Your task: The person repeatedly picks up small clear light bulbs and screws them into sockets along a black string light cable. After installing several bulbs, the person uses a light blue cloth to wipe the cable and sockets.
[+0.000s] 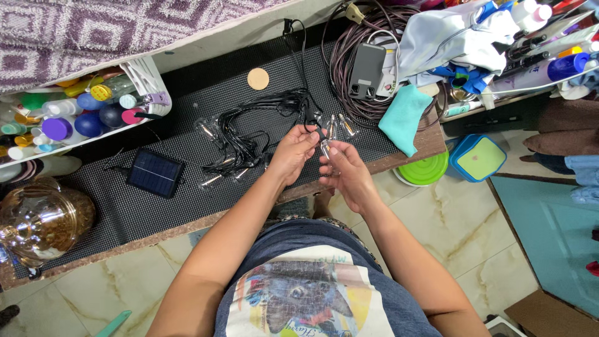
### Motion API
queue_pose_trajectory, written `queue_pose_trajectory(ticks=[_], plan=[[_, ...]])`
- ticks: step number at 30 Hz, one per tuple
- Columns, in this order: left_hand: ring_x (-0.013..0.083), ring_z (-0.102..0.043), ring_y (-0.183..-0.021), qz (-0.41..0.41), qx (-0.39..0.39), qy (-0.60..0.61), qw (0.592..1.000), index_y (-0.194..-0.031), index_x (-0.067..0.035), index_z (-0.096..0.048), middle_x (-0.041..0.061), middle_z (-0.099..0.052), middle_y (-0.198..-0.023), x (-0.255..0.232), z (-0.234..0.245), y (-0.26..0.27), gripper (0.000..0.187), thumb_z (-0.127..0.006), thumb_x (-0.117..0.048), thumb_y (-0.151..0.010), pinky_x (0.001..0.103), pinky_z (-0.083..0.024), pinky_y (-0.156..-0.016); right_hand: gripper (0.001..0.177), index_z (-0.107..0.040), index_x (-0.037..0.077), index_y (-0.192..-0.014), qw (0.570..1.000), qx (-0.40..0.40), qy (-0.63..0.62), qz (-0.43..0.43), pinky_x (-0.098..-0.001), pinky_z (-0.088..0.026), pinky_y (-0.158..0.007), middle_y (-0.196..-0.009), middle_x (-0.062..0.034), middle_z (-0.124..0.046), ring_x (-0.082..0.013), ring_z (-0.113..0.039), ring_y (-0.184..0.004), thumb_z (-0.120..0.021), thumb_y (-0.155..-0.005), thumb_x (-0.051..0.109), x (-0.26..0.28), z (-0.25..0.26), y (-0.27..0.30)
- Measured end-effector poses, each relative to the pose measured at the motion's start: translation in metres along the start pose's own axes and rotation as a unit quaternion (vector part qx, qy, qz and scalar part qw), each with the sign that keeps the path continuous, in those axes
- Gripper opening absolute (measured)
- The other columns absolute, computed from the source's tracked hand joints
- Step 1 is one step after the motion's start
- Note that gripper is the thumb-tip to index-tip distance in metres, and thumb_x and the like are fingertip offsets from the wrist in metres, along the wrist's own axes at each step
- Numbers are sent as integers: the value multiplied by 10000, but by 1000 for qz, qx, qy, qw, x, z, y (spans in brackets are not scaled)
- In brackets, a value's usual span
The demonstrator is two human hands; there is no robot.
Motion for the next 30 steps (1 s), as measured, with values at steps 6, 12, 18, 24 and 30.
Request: queue_pose_trajectory(ticks=[6,12,18,24,30], plan=[[24,-557,-785,-72,-7,3,997,-1122,-82,-600,38,-755,-1098,-4,-3,-1,189,-703,-128,-970,188,-442,-708,353,-542,79,-1316,977,-36,160,140,-247,-545,-619,-984,-37,-677,-92,-649,-773,-655,-988,150,26,-2,-1],[24,-548,-766,-69,-34,13,997,-1095,-84,-607,35,-750,-1056,-10,-7,4,154,-694,-138,-979,185,-445,-691,377,-596,32,-1286,863,-84,373,330,-264,-540,-652,-964,-55,-705,-119,-642,-780,-742,-942,86,59,-22,24],[27,-502,-727,-68,-35,27,997,-1095,-81,-604,32,-744,-1035,-14,-12,7,152,-687,-143,-984,192,-440,-682,429,-629,24,-1267,760,-113,484,419,-295,-545,-632,-1019,-136,-662,-190,-653,-797,-805,-879,79,78,-37,42],[33,-507,-738,-72,-34,43,996,-1095,-78,-600,49,-746,-1063,-11,-7,2,138,-676,-126,-990,198,-441,-692,417,-564,60,-1345,934,-58,254,245,-256,-554,-697,-1033,-64,-715,-115,-662,-834,-694,-964,171,53,-17,18],[32,-510,-762,-74,-25,56,995,-1089,-82,-608,58,-746,-1089,-6,-3,1,120,-674,-124,-998,207,-449,-723,339,-551,54,-1335,991,-14,95,98,-228,-546,-670,-986,-61,-714,-101,-663,-766,-572,-1043,224,26,-4,-3]])
Point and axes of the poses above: each hand's wrist, its own y-axis away from the middle knuckle, its own z-axis out of the back of the hand, x = y × z, the point moved 8 cm from there along -y, towards the middle knuckle
